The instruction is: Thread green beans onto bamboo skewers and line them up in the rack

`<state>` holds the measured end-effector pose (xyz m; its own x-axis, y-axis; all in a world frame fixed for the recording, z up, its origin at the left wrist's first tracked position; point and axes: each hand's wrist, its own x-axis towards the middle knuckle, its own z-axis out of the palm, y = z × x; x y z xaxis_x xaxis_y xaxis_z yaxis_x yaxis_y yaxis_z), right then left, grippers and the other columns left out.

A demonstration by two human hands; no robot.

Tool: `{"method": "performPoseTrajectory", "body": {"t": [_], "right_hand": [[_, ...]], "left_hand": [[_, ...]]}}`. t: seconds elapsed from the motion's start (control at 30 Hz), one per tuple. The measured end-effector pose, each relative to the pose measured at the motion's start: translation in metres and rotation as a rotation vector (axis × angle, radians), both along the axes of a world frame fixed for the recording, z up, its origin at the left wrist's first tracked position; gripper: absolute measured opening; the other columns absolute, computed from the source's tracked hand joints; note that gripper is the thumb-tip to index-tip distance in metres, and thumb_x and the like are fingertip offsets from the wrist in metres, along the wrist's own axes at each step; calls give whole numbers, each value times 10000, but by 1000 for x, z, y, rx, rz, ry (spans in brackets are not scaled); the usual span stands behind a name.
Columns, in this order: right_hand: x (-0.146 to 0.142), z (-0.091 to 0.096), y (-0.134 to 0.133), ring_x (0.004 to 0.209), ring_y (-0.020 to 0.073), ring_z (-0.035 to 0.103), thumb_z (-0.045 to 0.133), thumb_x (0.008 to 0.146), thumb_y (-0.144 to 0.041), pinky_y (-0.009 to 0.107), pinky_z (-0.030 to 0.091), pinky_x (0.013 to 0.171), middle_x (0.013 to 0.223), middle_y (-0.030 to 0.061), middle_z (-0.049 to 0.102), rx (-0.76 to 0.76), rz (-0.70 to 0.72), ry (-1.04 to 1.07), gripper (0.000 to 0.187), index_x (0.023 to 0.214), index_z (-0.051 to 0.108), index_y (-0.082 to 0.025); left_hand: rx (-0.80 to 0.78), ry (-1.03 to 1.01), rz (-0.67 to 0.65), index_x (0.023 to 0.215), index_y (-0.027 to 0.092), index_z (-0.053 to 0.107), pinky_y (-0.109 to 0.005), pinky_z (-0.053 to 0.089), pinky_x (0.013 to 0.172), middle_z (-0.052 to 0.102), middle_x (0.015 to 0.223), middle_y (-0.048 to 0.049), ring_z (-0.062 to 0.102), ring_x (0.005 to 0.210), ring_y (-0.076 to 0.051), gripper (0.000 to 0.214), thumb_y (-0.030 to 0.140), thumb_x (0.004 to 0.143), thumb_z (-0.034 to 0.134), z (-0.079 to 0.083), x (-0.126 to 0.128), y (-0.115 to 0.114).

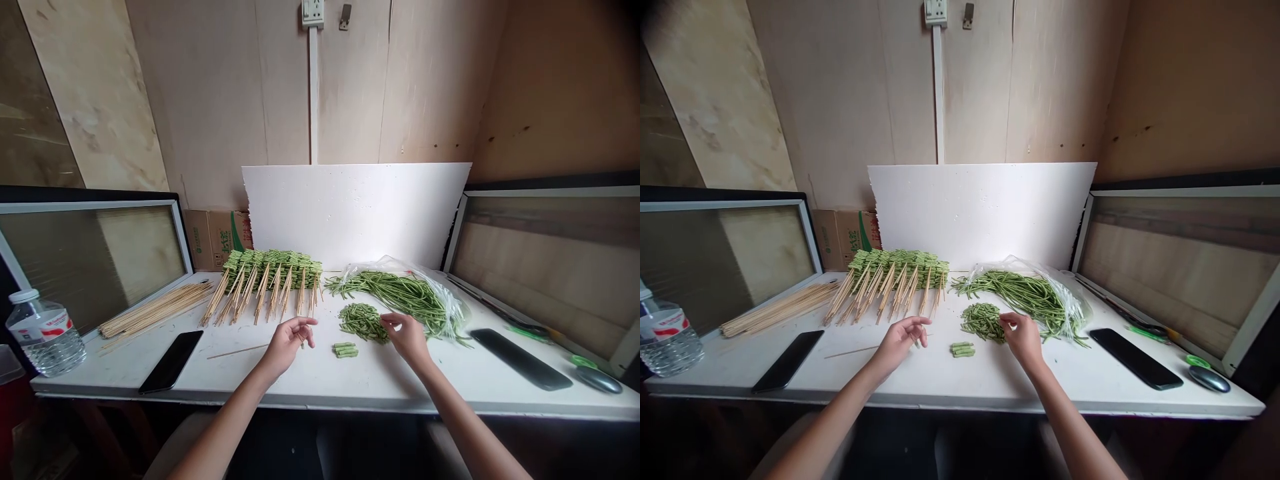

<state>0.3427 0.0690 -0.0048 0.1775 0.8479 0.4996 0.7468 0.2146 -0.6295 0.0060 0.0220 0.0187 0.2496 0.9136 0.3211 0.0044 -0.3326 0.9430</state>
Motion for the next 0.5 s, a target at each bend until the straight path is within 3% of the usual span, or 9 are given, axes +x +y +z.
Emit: {"method": "performPoseTrajectory", "body": {"t": [0.2, 0.33, 0.5], "right_hand": [[18, -9, 5, 971, 360, 668, 568, 885, -424, 430, 487, 801, 945, 112, 809, -29, -107, -163, 332, 940, 816, -211], [29, -13, 10, 895, 327, 676, 596, 874, -390, 465, 447, 935, 900, 97, 807, -77, -70, -208, 281, 871, 822, -224], [29, -16, 11, 885, 328, 696, 650, 858, -420, 447, 465, 928, 864, 117, 806, -107, -54, -197, 274, 840, 832, -216]], "left_hand": [[-61, -108, 203, 1147, 159, 738, -340, 478, 852, 784, 926, -108, 688, 955, -244, 480, 542, 858, 749, 4, 1, 0], [-96, -229, 211, 1108, 148, 738, -334, 505, 841, 801, 947, -130, 706, 936, -237, 499, 536, 803, 810, 1, 0, 2], [-137, -284, 188, 1155, 139, 705, -328, 524, 841, 808, 957, -122, 682, 779, -173, 585, 522, 746, 872, 4, 1, 0]]}}
